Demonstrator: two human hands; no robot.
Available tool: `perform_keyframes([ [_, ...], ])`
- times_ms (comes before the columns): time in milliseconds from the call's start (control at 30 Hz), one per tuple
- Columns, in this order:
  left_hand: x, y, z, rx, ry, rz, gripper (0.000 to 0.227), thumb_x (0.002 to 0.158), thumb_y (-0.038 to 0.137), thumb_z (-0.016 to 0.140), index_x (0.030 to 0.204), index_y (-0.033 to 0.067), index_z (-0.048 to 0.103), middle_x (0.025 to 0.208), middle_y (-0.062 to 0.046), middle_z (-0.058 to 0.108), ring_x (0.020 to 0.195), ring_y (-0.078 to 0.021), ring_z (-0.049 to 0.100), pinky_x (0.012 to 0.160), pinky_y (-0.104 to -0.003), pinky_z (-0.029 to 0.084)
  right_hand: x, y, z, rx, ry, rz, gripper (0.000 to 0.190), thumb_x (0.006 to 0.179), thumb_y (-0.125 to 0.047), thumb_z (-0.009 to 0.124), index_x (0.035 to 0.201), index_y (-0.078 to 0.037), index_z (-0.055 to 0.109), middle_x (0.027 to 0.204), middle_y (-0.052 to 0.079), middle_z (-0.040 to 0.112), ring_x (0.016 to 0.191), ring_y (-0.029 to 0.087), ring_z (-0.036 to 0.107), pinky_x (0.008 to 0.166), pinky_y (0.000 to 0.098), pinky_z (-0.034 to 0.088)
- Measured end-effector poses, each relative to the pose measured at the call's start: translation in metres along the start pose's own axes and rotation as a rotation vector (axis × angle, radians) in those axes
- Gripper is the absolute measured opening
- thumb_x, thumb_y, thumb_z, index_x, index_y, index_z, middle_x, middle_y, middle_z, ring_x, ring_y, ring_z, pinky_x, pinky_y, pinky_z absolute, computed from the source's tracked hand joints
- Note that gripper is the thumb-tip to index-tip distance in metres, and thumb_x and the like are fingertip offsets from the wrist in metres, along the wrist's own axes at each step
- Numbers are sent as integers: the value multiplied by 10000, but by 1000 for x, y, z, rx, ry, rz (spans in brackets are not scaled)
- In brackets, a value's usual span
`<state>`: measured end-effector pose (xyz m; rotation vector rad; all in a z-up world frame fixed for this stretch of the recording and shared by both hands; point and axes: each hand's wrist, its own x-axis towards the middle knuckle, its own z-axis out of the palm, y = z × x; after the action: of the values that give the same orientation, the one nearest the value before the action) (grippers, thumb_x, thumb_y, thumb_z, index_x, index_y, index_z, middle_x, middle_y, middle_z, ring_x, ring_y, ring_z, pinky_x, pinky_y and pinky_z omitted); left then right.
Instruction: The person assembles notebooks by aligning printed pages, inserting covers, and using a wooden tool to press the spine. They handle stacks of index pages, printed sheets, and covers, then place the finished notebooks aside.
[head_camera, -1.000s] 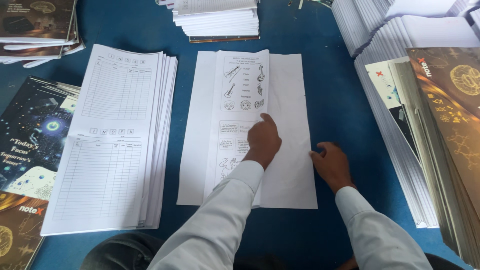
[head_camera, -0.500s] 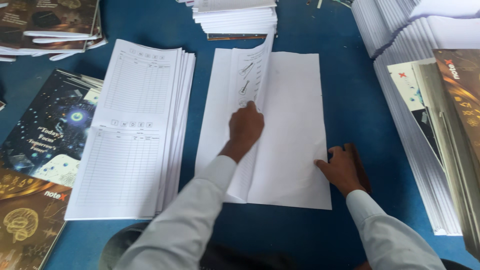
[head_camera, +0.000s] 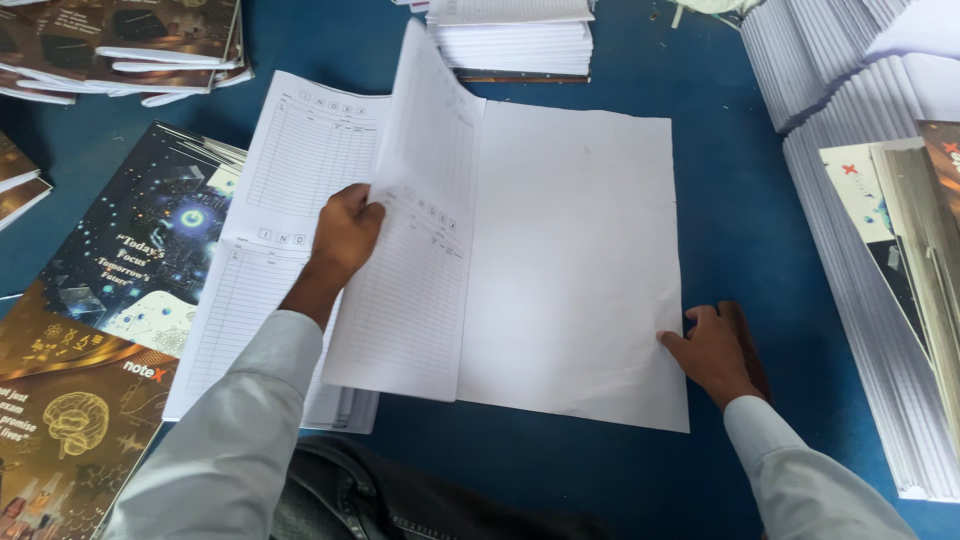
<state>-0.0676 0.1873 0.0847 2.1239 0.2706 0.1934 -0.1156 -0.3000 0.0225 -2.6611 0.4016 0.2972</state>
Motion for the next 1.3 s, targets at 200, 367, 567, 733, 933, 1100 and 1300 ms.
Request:
perform_keyframes([
  [200, -4, -38, -28, 80, 41, -116, 275, 929, 160, 594, 1150, 36, 700, 874, -126, 742, 747, -209, 676, 717, -358, 529, 5, 6, 6, -39, 10, -5, 674, 871, -324, 774, 1385, 41, 535, 1143, 231, 676, 970, 322, 711, 820, 410, 593],
  [367, 0, -75, -59, 125, 120, 20, 309, 926, 152, 618, 1209, 55, 697, 1006, -136, 747, 881, -204, 691, 814, -341, 521, 1, 4, 4, 8, 11, 15, 666, 876, -322, 759, 1395, 36, 543, 1117, 220, 694, 945, 312, 727, 799, 409, 604],
  [567, -8, -103, -117, 135, 153, -188, 301, 983, 148, 575, 1239, 49, 697, 1027, -146, 750, 906, -270, 704, 832, -400, 542, -13, -12, -2, 2, 5, 80, 677, 889, -366, 758, 1414, 3, 544, 1135, 202, 707, 987, 312, 722, 847, 422, 592],
  [733, -8, -112, -147, 280, 178, -288, 340, 972, 99, 572, 1285, 20, 680, 1072, -199, 734, 934, -284, 707, 864, -402, 535, -14, -16, -2, 47, 18, 154, 730, 825, -359, 835, 1400, -1, 563, 1194, 234, 700, 1040, 341, 718, 923, 437, 578],
  [933, 0, -126, -149, 202, 177, -436, 444, 957, 87, 582, 1399, 57, 600, 1229, -216, 679, 1059, -308, 688, 927, -411, 546, 1, -3, 3, 131, -30, 180, 518, 837, -331, 841, 1197, 17, 707, 1069, 202, 739, 959, 304, 715, 854, 407, 572],
  [1100, 7, -139, -145, 353, 154, -457, 475, 969, 79, 584, 1444, 83, 595, 1276, -236, 690, 1113, -349, 701, 980, -425, 540, 12, 17, 6, 271, -56, 214, 374, 892, -294, 778, 1090, 22, 761, 894, 190, 751, 792, 289, 684, 723, 366, 541],
  [1300, 20, -129, -98, 670, 512, -302, 505, 804, 81, 738, 1295, 28, 627, 1204, -294, 562, 968, -361, 647, 795, -395, 555, 25, 29, -2, 598, -111, 216, 383, 884, -200, 763, 1106, 110, 723, 982, 242, 746, 840, 305, 714, 761, 354, 561],
])
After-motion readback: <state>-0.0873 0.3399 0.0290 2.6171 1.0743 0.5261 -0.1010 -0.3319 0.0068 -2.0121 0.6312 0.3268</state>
